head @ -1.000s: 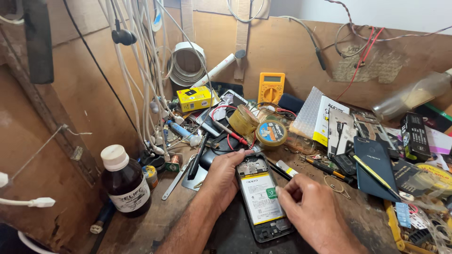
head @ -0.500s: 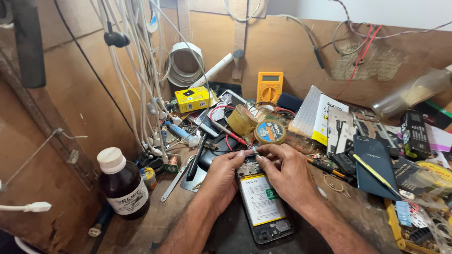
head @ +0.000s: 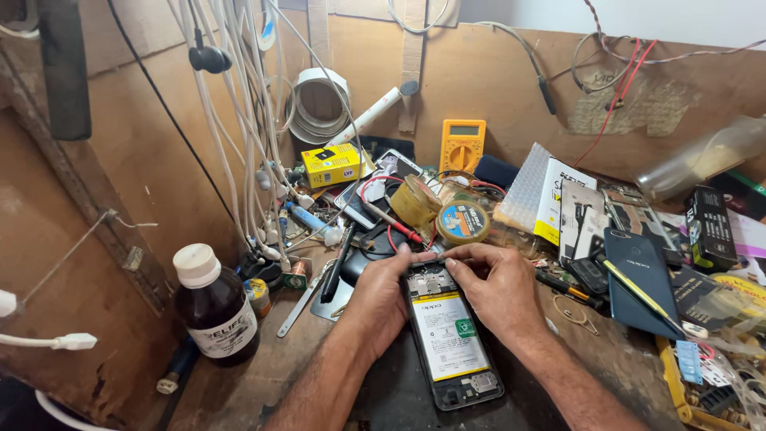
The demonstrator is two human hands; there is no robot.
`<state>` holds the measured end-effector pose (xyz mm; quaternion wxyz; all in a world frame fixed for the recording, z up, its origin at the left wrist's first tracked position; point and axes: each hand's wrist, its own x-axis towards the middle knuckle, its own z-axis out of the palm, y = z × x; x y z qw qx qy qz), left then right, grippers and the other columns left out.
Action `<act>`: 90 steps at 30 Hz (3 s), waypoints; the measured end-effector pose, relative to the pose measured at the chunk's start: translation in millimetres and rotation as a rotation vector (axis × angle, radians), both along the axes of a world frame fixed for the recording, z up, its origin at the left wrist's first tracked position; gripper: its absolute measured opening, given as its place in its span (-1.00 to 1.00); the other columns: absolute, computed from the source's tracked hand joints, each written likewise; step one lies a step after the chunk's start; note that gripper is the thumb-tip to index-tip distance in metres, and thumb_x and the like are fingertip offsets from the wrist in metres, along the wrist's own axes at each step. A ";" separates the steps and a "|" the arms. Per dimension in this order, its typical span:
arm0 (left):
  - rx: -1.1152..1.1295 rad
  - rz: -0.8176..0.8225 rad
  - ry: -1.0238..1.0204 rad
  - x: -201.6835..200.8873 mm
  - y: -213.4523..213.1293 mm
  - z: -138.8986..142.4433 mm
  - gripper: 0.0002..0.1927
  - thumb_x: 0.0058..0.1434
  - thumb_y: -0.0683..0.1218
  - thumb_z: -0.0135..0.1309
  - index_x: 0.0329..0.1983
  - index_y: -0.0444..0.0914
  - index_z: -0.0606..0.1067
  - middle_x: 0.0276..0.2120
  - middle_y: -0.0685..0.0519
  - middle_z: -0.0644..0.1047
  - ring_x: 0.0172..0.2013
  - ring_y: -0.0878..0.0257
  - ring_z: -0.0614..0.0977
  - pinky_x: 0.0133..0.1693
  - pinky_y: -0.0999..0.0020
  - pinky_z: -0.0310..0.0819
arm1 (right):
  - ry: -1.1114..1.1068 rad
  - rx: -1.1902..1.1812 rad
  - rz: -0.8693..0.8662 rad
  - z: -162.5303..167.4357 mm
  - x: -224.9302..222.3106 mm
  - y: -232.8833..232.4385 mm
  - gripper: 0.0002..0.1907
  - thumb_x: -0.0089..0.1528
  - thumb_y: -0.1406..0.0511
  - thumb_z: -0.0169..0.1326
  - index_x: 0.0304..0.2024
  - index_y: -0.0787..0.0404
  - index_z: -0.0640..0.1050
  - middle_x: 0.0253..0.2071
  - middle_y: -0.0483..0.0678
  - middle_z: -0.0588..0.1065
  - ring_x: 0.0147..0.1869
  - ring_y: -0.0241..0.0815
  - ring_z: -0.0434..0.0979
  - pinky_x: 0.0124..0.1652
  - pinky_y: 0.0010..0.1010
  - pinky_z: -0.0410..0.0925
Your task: The person uses a small screwdriver to remove screws from the internal frame of a disassembled smartphone. They then use a plastic pry tool to lift and remove a small metal bracket from the device. Finally, the person picks up the phone's back cover and aligns it with the main body.
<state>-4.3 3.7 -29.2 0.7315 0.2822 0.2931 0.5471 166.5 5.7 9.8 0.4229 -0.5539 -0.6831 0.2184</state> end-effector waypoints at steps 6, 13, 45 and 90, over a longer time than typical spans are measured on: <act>-0.037 0.013 -0.113 -2.3 2.1 0.6 -0.33 0.43 0.27 -0.29 -0.05 -0.42 0.51 -0.20 -0.18 0.64 -0.20 0.07 0.71 -0.08 0.13 0.63 | -0.011 0.093 -0.015 -1.8 -0.7 -3.0 -0.81 0.14 0.29 0.26 -0.23 0.22 0.72 -0.43 -0.07 0.68 -0.41 -0.33 0.67 -0.35 -0.44 0.49; 0.016 -0.018 0.012 -1.3 0.3 -1.8 -0.45 0.46 0.19 -0.19 0.02 -0.38 0.53 -0.15 -0.13 0.63 -0.14 0.09 0.69 -0.04 0.12 0.61 | -0.050 0.113 -0.025 1.4 -5.1 -5.2 -0.82 0.14 0.28 0.24 -0.25 0.21 0.72 -0.43 -0.04 0.68 -0.41 -0.28 0.68 -0.35 -0.40 0.49; 0.109 0.079 0.135 3.9 7.5 -17.1 -0.63 0.45 -0.07 -0.14 0.13 -0.43 0.48 -0.17 -0.08 0.60 -0.21 0.22 0.64 -0.11 0.27 0.58 | 0.238 -0.282 0.103 -6.7 7.7 11.1 -0.78 0.21 0.23 0.26 -0.23 0.27 0.72 -0.48 -0.11 0.59 -0.46 -0.41 0.42 -0.46 -0.48 0.27; 0.045 0.070 0.167 -13.3 -2.7 -9.7 -0.76 0.35 -0.17 0.00 -0.02 -0.41 0.54 -0.23 -0.11 0.67 -0.28 0.15 0.73 -0.17 0.16 0.68 | 0.538 -0.620 0.110 7.8 20.3 15.1 -0.80 0.19 0.23 0.28 -0.33 0.23 0.60 -0.39 -0.11 0.57 -0.41 -0.32 0.50 -0.43 -0.48 0.36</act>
